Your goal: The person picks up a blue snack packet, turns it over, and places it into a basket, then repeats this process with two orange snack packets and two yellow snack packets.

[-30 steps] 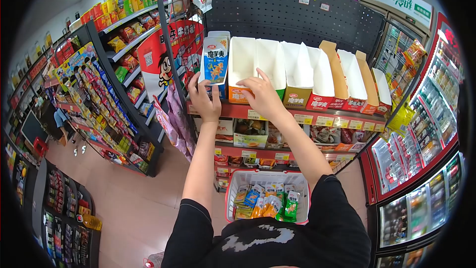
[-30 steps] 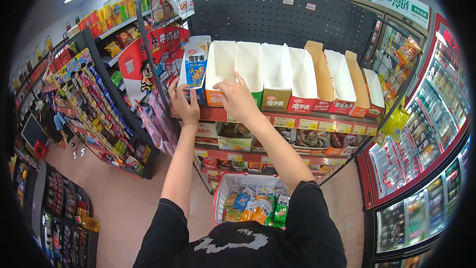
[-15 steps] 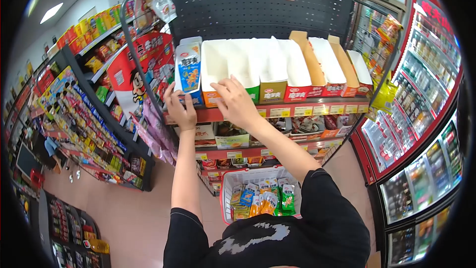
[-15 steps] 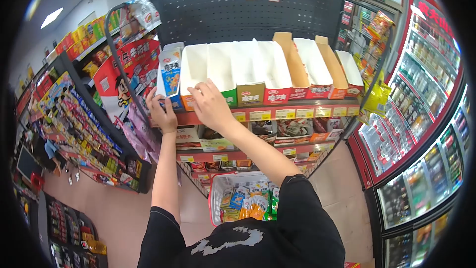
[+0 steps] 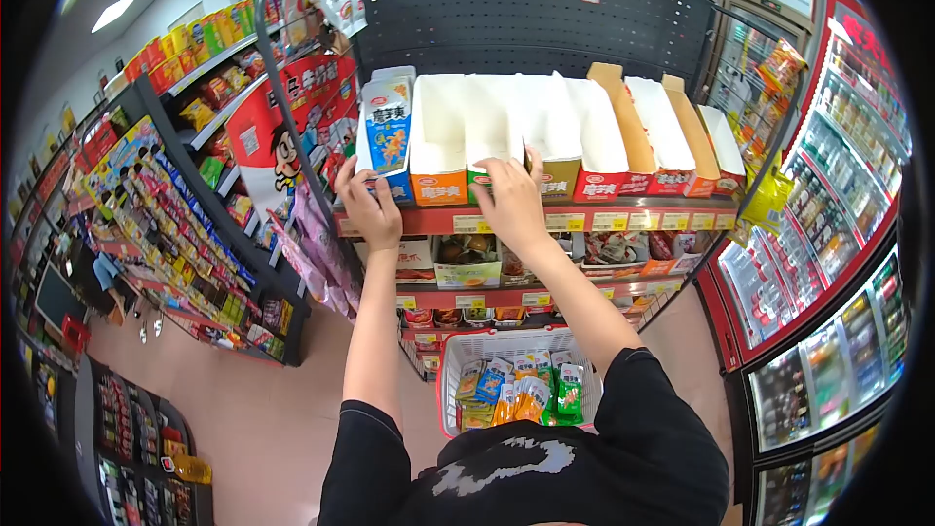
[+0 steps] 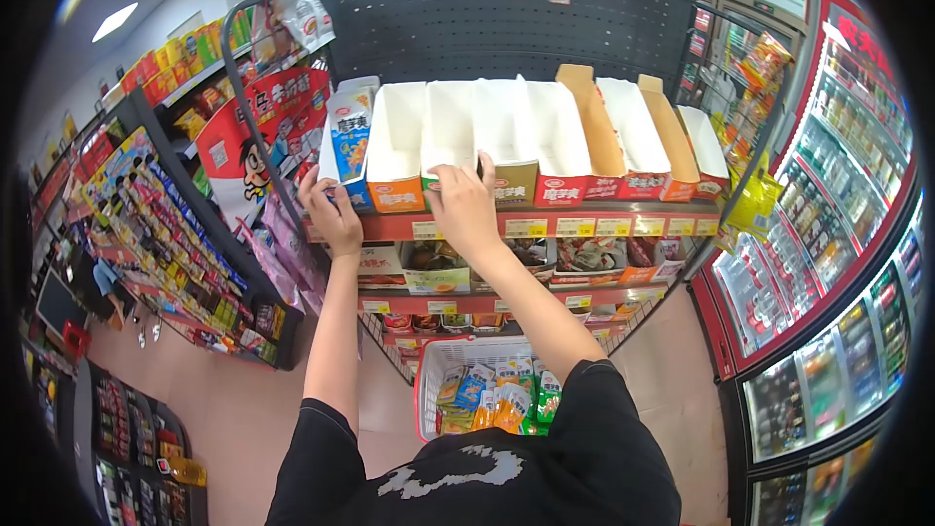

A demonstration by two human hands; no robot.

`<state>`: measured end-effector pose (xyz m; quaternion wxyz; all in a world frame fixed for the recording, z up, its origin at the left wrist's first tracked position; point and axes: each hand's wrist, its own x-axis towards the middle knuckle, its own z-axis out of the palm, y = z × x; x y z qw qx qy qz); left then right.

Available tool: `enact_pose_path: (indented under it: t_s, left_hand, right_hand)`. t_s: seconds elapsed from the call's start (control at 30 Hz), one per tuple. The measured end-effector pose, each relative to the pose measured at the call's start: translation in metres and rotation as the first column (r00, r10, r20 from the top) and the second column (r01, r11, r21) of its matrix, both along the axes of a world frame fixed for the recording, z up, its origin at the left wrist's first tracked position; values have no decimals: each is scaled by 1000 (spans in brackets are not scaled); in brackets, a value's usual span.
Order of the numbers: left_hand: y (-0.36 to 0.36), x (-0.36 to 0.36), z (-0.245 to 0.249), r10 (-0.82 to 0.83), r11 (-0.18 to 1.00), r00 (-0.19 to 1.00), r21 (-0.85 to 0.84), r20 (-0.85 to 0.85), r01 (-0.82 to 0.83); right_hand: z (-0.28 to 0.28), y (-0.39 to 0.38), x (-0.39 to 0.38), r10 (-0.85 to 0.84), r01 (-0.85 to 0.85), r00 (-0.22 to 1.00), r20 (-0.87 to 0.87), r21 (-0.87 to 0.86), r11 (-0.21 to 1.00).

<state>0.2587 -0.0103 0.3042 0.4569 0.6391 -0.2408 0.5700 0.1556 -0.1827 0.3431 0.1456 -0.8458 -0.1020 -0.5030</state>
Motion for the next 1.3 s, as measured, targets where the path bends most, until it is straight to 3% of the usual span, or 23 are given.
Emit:
enact_pose_path:
  t_s: [0.1,0.4,0.53,0.63,0.73,0.87,0.97,1.1,1.3]
  left_hand:
    - [-1,0,-1,-28,999,1000,-28,-9,28]
    - [2,0,-1,-88,995,995,-58,-51,85]
    - [3,-2,2,23,1000,999,9,-46,-23]
    - [1,-12,8,-3,1000,995,-6,-101,2]
    - [2,-7,5,48,999,997,22,-57,-47]
    - [2,-5,5,91,996,995,18,-38,-90]
    - [1,-8,7,76,997,996,17,-51,-76]
    - [2,-4,6,105,994,994,32,-22,-105]
    - [2,-4,5,93,995,995,28,-19,-93]
  right_hand:
    - [3,-5,7,90,-91,992,-87,-2,996]
    - [3,1,16,242,-242,970,-36,4,970]
    - [4,0,16,222,-229,967,-122,-41,973]
    - [9,0,-1,137,-149,984,-114,-97,984]
    - [28,-6,-28,-122,129,988,95,-66,989]
    - [31,-45,-33,-340,336,938,60,69,939]
    - [16,-68,-25,-142,157,980,-142,100,983]
    - [13,-66,-25,4,12,995,-102,154,988]
    - [21,-64,-34,-79,100,990,-116,179,979]
